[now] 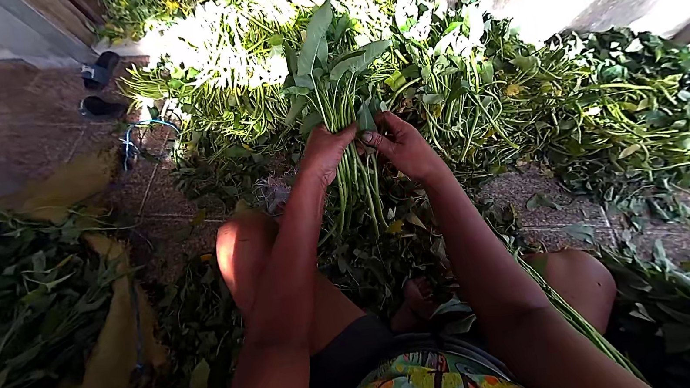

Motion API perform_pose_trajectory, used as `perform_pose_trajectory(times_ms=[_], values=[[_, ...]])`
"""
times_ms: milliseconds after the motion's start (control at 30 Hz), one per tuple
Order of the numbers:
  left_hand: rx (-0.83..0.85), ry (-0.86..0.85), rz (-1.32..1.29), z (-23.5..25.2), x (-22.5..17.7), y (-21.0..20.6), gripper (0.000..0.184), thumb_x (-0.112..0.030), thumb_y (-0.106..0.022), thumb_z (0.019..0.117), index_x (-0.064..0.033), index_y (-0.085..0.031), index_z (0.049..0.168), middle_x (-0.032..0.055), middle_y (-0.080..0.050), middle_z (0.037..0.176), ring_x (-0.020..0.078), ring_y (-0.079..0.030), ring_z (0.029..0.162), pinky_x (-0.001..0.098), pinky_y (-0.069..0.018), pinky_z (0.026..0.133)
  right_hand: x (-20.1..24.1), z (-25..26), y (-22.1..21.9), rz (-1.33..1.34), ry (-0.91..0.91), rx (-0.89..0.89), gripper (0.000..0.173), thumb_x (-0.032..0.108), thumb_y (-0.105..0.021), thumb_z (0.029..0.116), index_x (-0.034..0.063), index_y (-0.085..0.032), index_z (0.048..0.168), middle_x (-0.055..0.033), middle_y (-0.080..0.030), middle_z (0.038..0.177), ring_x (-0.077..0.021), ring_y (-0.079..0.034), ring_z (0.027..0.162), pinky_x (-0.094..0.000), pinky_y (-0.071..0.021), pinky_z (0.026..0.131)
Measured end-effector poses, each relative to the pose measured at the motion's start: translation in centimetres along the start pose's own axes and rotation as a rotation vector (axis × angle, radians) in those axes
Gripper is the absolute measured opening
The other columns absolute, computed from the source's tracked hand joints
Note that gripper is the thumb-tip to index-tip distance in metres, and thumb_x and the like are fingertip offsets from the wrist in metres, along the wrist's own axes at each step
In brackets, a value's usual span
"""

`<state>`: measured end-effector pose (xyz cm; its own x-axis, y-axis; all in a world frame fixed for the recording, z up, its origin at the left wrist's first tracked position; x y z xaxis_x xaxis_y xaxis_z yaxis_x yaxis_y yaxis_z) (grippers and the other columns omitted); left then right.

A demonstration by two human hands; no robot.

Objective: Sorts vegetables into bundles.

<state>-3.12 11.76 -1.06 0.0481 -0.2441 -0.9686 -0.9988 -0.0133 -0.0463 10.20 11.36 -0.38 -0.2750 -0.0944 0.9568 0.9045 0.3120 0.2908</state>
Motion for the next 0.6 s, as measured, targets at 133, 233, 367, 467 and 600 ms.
perform_pose_trajectory(times_ms=[133, 233, 367, 467, 600], values=[[-0.115, -0.027, -0.030, 0.6, 0.1, 2.0, 0.022, -0.015, -0.072, 0.0969, 0.0002, -0.062, 0.110, 0.0035, -0.069, 0.081, 0.0094, -0.068, 0.065, 0.0245, -0.0601, 0.066, 0.5, -2.4, -0.3, -0.361, 0.108, -0.097, 0.024, 0.016, -0.058, 0.1045, -0.0054, -0.066, 0.108, -0.0219, -0.067, 0.100, -0.0311, -0.067, 0.089, -0.0489, -0.0537, 0.083], [-0.198, -0.043, -0.005, 0.9, -0.3, 3.4, 0.024, -0.015, -0.073, 0.0962, 0.0010, -0.061, 0.109, 0.0035, -0.068, 0.080, 0.0086, -0.067, 0.064, 0.0241, -0.0598, 0.066, -3.8, -5.5, -2.0, -0.453, -0.025, 0.032, 0.019, 0.011, -0.058, 0.1038, -0.0064, -0.066, 0.104, -0.0248, -0.066, 0.093, -0.0390, -0.067, 0.086, -0.0569, -0.0543, 0.079], [-0.234, -0.041, 0.084, 1.1, -1.0, 4.9, 0.028, -0.018, -0.074, 0.0961, 0.0014, -0.061, 0.112, 0.0033, -0.070, 0.082, 0.0077, -0.068, 0.066, 0.0242, -0.0606, 0.068, -12.9, -10.3, -2.3, -0.647, -0.545, 0.448, 0.043, 0.026, -0.054, 0.1069, -0.0018, -0.058, 0.139, -0.0293, -0.061, 0.134, -0.0452, -0.056, 0.129, -0.0623, -0.0394, 0.111], [-0.170, -0.014, 0.120, 1.0, -0.2, 3.6, 0.027, -0.018, -0.073, 0.0964, 0.0013, -0.062, 0.111, 0.0029, -0.070, 0.083, 0.0079, -0.069, 0.066, 0.0242, -0.0607, 0.068, -10.9, -9.7, -0.2, -0.585, -0.533, 0.238, 0.043, 0.031, -0.047, 0.1104, 0.0032, -0.058, 0.142, -0.0278, -0.067, 0.123, -0.0452, -0.065, 0.114, -0.0636, -0.0475, 0.100], [0.043, 0.038, 0.053, 0.3, 0.9, -0.3, 0.021, -0.015, -0.068, 0.0995, 0.0002, -0.061, 0.113, 0.0035, -0.070, 0.085, 0.0102, -0.069, 0.069, 0.0249, -0.0606, 0.068, -3.3, -4.9, -1.2, -0.255, -0.178, -0.019, 0.042, 0.029, -0.049, 0.1092, -0.0038, -0.056, 0.135, -0.0267, -0.061, 0.126, -0.0378, -0.064, 0.112, -0.0543, -0.0516, 0.097]])
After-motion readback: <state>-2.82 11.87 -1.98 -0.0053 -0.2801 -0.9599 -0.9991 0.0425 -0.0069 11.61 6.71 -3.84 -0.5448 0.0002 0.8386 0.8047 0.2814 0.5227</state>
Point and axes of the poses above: each hand's wrist, its own z-axis towards the middle knuckle, its own y-axis out of the back of the hand, x = y × z, the point moved 10 cm from there along z, towards the middle knuckle
